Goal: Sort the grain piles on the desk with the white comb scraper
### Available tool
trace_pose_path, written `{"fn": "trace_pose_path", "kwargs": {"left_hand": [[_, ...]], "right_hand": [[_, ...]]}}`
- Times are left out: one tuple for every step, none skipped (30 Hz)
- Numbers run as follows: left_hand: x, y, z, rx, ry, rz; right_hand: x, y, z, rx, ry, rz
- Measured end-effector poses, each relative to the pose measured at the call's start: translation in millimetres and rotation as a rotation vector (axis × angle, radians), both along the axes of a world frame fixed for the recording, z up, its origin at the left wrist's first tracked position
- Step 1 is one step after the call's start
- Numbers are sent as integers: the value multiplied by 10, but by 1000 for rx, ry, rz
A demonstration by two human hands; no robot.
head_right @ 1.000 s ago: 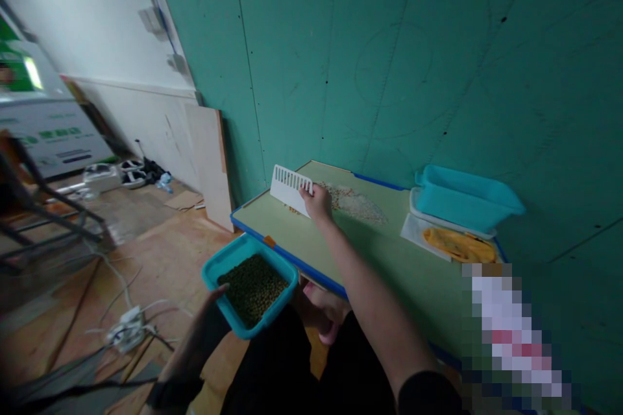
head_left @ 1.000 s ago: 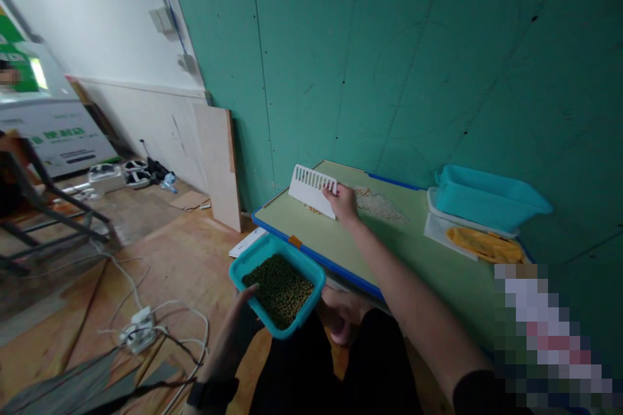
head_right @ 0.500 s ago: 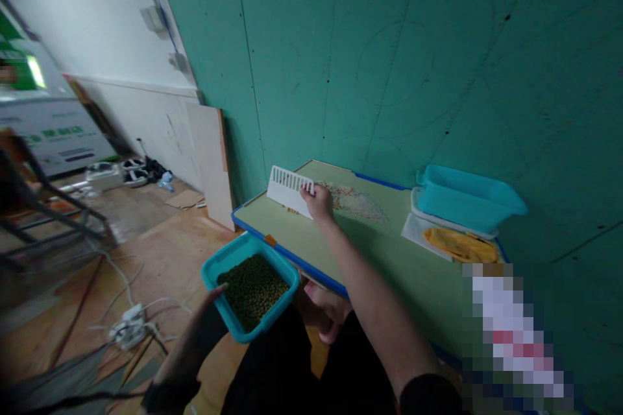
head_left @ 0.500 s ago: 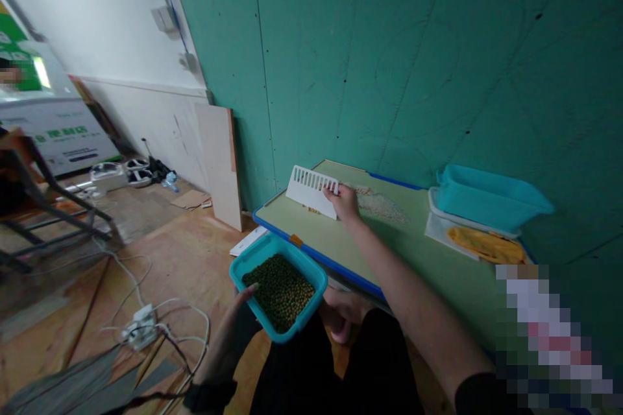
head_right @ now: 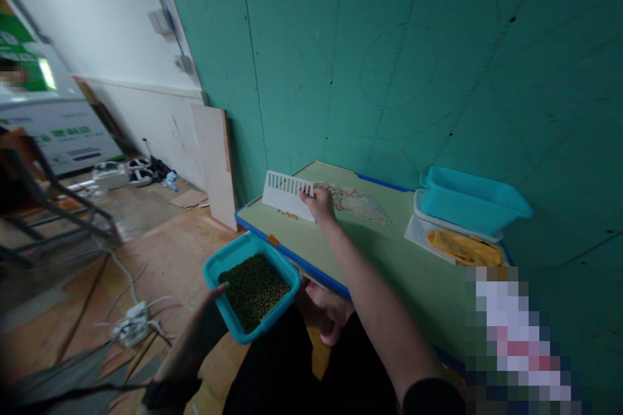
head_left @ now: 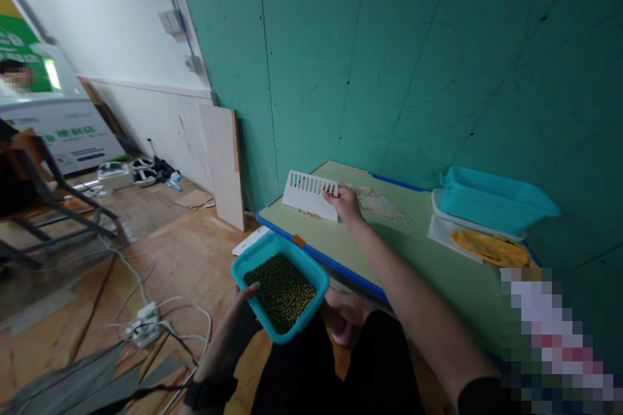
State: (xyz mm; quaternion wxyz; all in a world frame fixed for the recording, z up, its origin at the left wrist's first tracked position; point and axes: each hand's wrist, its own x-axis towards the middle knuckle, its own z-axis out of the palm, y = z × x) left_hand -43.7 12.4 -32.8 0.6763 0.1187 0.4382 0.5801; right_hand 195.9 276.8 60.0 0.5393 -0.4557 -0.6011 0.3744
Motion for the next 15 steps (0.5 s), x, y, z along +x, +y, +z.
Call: {"fn": "trace_pose_path", "kwargs": {"left_hand": [[4, -21, 13, -8, 34, 17], [8, -34, 22, -7, 61, 29], [12, -42, 25, 3, 75, 31], [13, -45, 25, 18, 78, 29], [11, -46, 20, 33, 78, 26], [7, -45, 13, 42, 76, 23], [-1, -43, 3, 47, 72, 19], [-10, -42, -7, 51, 67, 16], [-19, -40, -19, 53, 64, 13], [-28, -38, -30, 51, 63, 11], [-36, -36, -40, 47, 59, 12], [-42, -34, -50, 43, 54, 13], [-47, -31, -59, 41, 49, 15], [-50, -29, -67, 42, 42, 16], [-53, -26, -76, 45, 34, 16]], "right_hand": [[-1, -6, 4, 3, 5, 6], [-2, -13, 8, 6, 6, 14], [-3, -18, 12, 8, 4, 23], [-4, -24, 15, 8, 0, 31], [-5, -28, 18, 9, -3, 39], [-7, -31, 20, 8, -2, 46], [-9, -34, 22, 7, 5, 52], [-11, -37, 23, 4, 16, 57], [-13, -39, 25, 1, 29, 62], [-16, -43, 28, -4, 40, 66], [-18, -47, 31, -10, 48, 68], [-21, -52, 35, -17, 50, 71], [-24, -58, 40, -24, 47, 71], [-27, -66, 45, -30, 42, 71], [-30, -74, 52, -34, 37, 73]]}}
